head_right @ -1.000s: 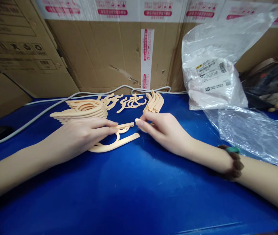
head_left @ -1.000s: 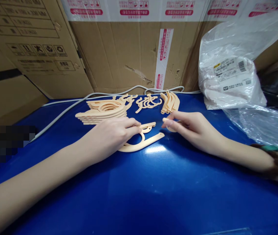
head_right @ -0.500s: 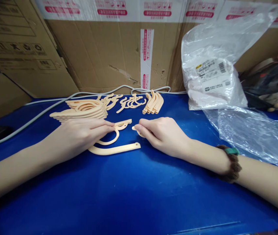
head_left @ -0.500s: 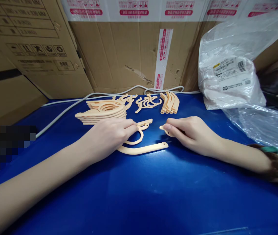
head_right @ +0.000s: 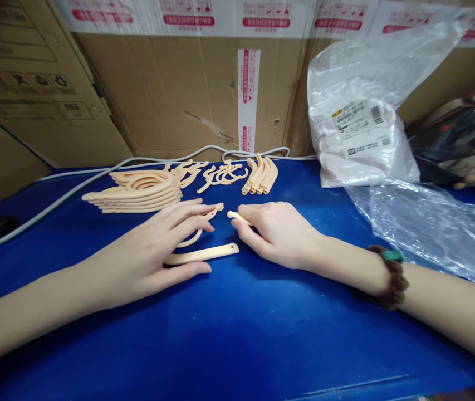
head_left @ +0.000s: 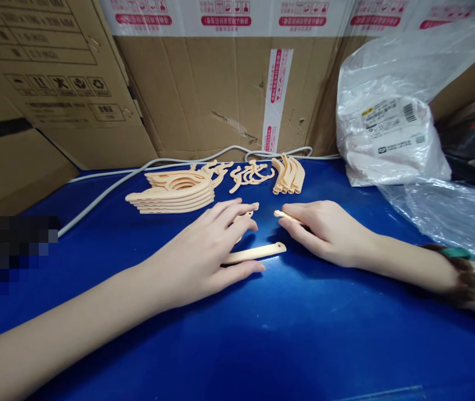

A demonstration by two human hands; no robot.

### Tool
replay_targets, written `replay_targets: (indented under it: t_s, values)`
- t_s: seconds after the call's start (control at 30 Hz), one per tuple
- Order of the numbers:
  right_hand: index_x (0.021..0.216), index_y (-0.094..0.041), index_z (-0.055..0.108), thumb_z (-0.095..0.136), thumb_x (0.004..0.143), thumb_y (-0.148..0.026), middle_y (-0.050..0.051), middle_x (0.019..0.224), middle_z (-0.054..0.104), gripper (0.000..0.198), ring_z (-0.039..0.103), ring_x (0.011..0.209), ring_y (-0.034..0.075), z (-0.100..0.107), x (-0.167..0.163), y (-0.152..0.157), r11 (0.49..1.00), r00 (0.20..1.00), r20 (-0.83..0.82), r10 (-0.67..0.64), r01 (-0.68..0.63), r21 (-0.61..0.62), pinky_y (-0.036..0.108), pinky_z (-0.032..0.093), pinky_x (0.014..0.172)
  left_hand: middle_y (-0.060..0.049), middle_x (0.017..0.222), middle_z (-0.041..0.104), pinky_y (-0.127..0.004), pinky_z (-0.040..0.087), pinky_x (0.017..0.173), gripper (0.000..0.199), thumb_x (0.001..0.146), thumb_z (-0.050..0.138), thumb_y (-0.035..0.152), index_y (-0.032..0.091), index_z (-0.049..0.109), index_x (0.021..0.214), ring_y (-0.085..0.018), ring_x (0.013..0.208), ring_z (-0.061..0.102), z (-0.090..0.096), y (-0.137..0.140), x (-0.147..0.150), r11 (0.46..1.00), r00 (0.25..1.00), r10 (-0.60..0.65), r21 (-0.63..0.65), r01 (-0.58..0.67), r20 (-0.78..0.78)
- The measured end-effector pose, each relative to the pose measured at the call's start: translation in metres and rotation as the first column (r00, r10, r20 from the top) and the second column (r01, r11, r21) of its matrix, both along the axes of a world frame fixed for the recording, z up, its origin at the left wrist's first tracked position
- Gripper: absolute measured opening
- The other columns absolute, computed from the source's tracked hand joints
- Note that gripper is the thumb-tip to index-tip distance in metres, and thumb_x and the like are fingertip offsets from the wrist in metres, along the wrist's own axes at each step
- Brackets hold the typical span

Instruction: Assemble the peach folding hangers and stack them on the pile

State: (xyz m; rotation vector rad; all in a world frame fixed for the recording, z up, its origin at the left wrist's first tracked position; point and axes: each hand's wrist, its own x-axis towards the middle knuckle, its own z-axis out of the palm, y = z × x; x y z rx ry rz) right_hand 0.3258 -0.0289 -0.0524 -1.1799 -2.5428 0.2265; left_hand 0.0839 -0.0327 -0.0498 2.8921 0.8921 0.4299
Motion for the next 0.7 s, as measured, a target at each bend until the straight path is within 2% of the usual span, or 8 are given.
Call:
replay_targets:
  t_s: [0.1, 0.2, 0.27, 0.43, 0.57, 0.7]
  values:
    - [0.072, -0.021, 0.038, 0.028, 0.100, -0.037, -0.001, 0.064, 0.048, 0.034, 0.042, 0.054, 0.013, 0.0001, 0.0007, -0.0004, 1.000, 0.999, 0.023, 0.022, -0.022, -0.021, 0.029, 0.028, 0.058, -0.013, 0.153, 0.035, -0.053, 0.029, 0.114, 0.039, 0.096, 0.045, 0.049, 0.019, 0.051, 0.121, -0.032, 0.145, 0.023, -0.0038, 0.0010, 0.0009, 0.995, 0.999, 0.015, -0.095, -0.018, -0.041]
    - [0.084, -0.020, 0.043, 0.029, 0.101, -0.039, -0.002, 0.065, 0.050, 0.028, 0.045, 0.054, 0.013, -0.0010, 0.0018, -0.0002, 0.999, 0.998, -0.065, 0.021, -0.024, -0.037, 0.028, 0.030, 0.057, -0.010, 0.154, 0.034, -0.050, 0.029, 0.115, 0.026, 0.100, 0.038, 0.039, 0.021, 0.053, 0.113, -0.028, 0.145, 0.024, -0.0038, 0.0017, 0.0014, 0.987, 0.999, 0.015, -0.158, -0.020, -0.030]
    - [0.092, -0.020, 0.043, 0.030, 0.102, -0.040, -0.003, 0.065, 0.050, 0.025, 0.046, 0.053, 0.012, -0.0010, 0.0020, -0.0001, 0.999, 0.989, -0.147, 0.006, -0.013, -0.046, 0.027, 0.032, 0.056, -0.010, 0.154, 0.035, -0.049, 0.028, 0.116, 0.024, 0.102, 0.035, 0.035, 0.021, 0.052, 0.108, -0.025, 0.145, 0.026, -0.0030, 0.0013, 0.0015, 0.986, 1.000, 0.015, -0.166, -0.018, -0.015]
    - [0.074, -0.021, 0.043, 0.033, 0.102, -0.040, -0.002, 0.065, 0.049, 0.035, 0.044, 0.054, 0.011, 0.0034, 0.0003, -0.0001, 1.000, 0.984, -0.176, -0.004, 0.001, -0.018, 0.026, 0.033, 0.057, -0.013, 0.154, 0.035, -0.051, 0.025, 0.118, 0.026, 0.103, 0.030, 0.034, 0.018, 0.048, 0.111, -0.025, 0.145, 0.025, -0.0016, -0.0010, 0.0024, 0.978, 0.998, 0.058, -0.203, -0.056, 0.005]
    - [0.076, -0.021, 0.049, 0.031, 0.101, -0.045, -0.004, 0.056, 0.044, 0.039, 0.040, 0.048, 0.011, 0.0052, 0.0000, -0.0011, 0.997, 0.989, -0.124, -0.079, 0.077, -0.025, 0.027, 0.029, 0.053, -0.014, 0.150, 0.039, -0.052, 0.025, 0.118, 0.026, 0.103, 0.027, 0.033, 0.017, 0.047, 0.110, -0.026, 0.145, 0.027, 0.0000, -0.0033, 0.0038, 0.967, 0.996, 0.086, -0.242, -0.076, 0.034]
    - [0.074, -0.022, 0.044, 0.026, 0.101, -0.050, -0.004, 0.054, 0.042, 0.042, 0.037, 0.044, 0.011, 0.0037, 0.0007, -0.0016, 0.994, 0.991, -0.084, -0.107, 0.104, -0.036, 0.028, 0.026, 0.051, -0.014, 0.147, 0.043, -0.050, 0.026, 0.118, 0.026, 0.103, 0.027, 0.033, 0.017, 0.045, 0.112, -0.025, 0.145, 0.026, 0.0010, -0.0041, 0.0039, 0.964, 0.994, 0.094, -0.254, -0.077, 0.053]
